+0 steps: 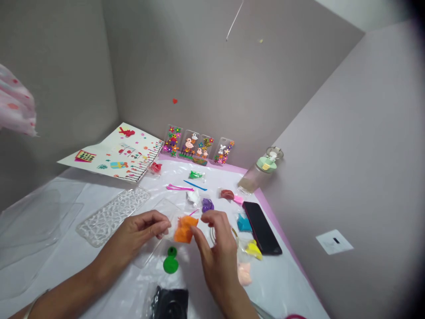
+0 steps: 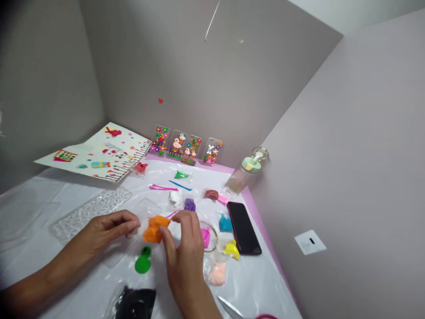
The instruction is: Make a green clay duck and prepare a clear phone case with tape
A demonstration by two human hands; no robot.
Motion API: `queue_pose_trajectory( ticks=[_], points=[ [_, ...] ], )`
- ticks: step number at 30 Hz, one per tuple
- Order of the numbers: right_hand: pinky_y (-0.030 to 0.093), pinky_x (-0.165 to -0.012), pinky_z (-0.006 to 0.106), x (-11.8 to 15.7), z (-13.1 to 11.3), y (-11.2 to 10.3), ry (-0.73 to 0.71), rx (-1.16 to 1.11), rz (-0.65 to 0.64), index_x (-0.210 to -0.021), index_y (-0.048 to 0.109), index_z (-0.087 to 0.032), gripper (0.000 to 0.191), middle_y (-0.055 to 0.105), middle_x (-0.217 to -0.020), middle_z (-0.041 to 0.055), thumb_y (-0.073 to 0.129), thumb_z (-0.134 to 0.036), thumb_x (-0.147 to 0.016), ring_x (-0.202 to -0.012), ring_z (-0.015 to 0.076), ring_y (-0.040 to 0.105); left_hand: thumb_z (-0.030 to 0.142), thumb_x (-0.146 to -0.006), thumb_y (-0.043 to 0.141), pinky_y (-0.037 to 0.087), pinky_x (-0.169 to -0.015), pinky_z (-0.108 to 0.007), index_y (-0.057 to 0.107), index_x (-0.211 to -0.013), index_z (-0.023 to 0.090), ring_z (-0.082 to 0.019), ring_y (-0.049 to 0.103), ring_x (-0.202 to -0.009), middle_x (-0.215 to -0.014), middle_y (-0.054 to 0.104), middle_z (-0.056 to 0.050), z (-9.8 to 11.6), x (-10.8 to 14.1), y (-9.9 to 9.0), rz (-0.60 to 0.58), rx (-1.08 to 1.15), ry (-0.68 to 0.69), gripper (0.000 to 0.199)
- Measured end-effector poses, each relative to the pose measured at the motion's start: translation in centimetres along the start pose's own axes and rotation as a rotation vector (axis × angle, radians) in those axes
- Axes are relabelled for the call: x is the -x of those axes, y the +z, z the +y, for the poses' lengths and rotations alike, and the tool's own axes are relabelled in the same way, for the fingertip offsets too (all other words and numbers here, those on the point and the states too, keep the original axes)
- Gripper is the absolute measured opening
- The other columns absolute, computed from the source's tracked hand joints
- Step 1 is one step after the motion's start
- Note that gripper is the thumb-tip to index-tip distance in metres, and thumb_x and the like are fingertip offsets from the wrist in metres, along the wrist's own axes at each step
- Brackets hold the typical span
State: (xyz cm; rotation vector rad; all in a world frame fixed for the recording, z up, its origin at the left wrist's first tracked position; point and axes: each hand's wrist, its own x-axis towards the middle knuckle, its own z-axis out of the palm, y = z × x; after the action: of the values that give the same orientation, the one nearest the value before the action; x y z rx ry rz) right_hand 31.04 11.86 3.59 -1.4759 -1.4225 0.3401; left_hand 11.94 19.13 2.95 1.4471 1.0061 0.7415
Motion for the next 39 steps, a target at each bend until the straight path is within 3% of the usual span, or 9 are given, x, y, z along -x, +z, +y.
queue_pose_trajectory(
  ticks=[1, 3, 7, 10, 13, 18, 29, 36, 39],
  points=[
    [0.044, -0.076, 0.032, 0.2, -0.2, 0.2, -0.049, 0.022, 0.026, -0.087, 0.061, -0.023, 0.008, 0.063, -0.087, 0.0031, 0.065, -0.028, -0.092, -0.083, 0.0195, 0.058, 0.051, -0.084, 0.068, 0.042, -0.071, -0.029, 0.069, -0.074, 0.021, -0.020, 0.055, -0.073, -0.070, 0.058, 0.001, -0.1, 0.1, 0.1, 0.030, 0.006, -0.001, 0.031],
    [0.041, -0.068, 0.029, 0.6, -0.8, 0.6, -0.036, -0.025, -0.064, -0.076, 0.057, -0.023, 0.021, 0.060, -0.077, 0.0009, 0.063, -0.031, -0.095, -0.073, 0.0169, 0.055, 0.049, -0.082, 0.070, 0.042, -0.068, -0.028, 0.068, -0.072, 0.021, -0.018, 0.054, -0.069, -0.067, 0.058, 0.002, -0.2, 0.4, 0.5, 0.026, 0.033, 0.006, 0.030],
    [0.041, -0.063, 0.025, 1.0, -1.8, 1.5, 0.212, -0.285, -0.350, -0.077, 0.058, -0.021, 0.024, 0.060, -0.075, -0.0007, 0.063, -0.038, -0.094, -0.069, 0.0137, 0.054, 0.043, -0.083, 0.071, 0.045, -0.070, -0.027, 0.066, -0.074, 0.022, -0.018, 0.060, -0.072, -0.072, 0.063, 0.002, -0.7, 1.0, 1.4, -0.107, 0.132, 0.065, 0.023],
    [0.041, -0.065, 0.025, 0.9, -1.9, 1.6, 0.285, -0.403, -0.396, -0.080, 0.059, -0.020, 0.025, 0.059, -0.077, -0.0007, 0.061, -0.040, -0.094, -0.072, 0.0135, 0.054, 0.038, -0.085, 0.070, 0.046, -0.074, -0.028, 0.067, -0.075, 0.022, -0.019, 0.062, -0.077, -0.076, 0.065, 0.001, -0.9, 1.2, 1.5, -0.118, 0.099, 0.114, 0.019],
    [0.041, -0.068, 0.025, 0.7, -1.7, 1.3, 0.263, -0.460, -0.437, -0.082, 0.060, -0.020, 0.026, 0.057, -0.078, -0.0010, 0.059, -0.041, -0.097, -0.074, 0.0134, 0.053, 0.035, -0.086, 0.070, 0.046, -0.076, -0.028, 0.066, -0.074, 0.022, -0.018, 0.062, -0.078, -0.076, 0.064, 0.001, -0.9, 1.1, 1.2, -0.136, 0.086, 0.140, 0.018],
    [0.041, -0.069, 0.024, 0.5, -1.7, 0.8, 0.239, -0.448, -0.469, -0.080, 0.059, -0.020, 0.027, 0.056, -0.076, -0.0014, 0.053, -0.037, -0.100, -0.074, 0.0130, 0.052, 0.035, -0.087, 0.070, 0.046, -0.075, -0.028, 0.064, -0.078, 0.021, -0.017, 0.063, -0.077, -0.077, 0.067, 0.001, -0.9, 0.9, 0.9, -0.254, 0.181, 0.095, 0.017],
    [0.034, -0.062, 0.024, 0.8, -1.5, 1.0, 0.135, -0.137, -0.397, -0.080, 0.056, -0.020, 0.017, 0.057, -0.075, -0.0022, 0.051, -0.022, -0.096, -0.069, 0.0121, 0.049, 0.048, -0.097, 0.056, 0.044, -0.076, -0.030, 0.055, -0.085, 0.022, -0.019, 0.057, -0.083, -0.086, 0.055, 0.000, -1.2, 1.1, 1.6, -0.283, 0.136, 0.098, 0.029],
    [0.039, -0.065, 0.025, 0.2, -2.6, 0.2, 0.220, -0.340, -0.446, -0.077, 0.055, -0.020, 0.022, 0.057, -0.075, -0.0006, 0.052, -0.029, -0.096, -0.072, 0.0138, 0.052, 0.044, -0.099, 0.053, 0.044, -0.074, -0.029, 0.056, -0.083, 0.022, -0.018, 0.054, -0.079, -0.081, 0.054, 0.000, -0.2, 1.4, 0.9, -0.330, 0.129, 0.144, 0.027],
    [0.038, -0.062, 0.025, 0.2, -2.7, 0.3, 0.246, -0.371, -0.427, -0.074, 0.053, -0.020, 0.023, 0.055, -0.073, -0.0012, 0.054, -0.031, -0.094, -0.071, 0.0135, 0.051, 0.042, -0.099, 0.053, 0.047, -0.078, -0.030, 0.057, -0.082, 0.022, -0.019, 0.057, -0.083, -0.084, 0.058, -0.001, 0.0, 1.4, 0.7, -0.227, 0.100, 0.176, 0.026]
  ],
)
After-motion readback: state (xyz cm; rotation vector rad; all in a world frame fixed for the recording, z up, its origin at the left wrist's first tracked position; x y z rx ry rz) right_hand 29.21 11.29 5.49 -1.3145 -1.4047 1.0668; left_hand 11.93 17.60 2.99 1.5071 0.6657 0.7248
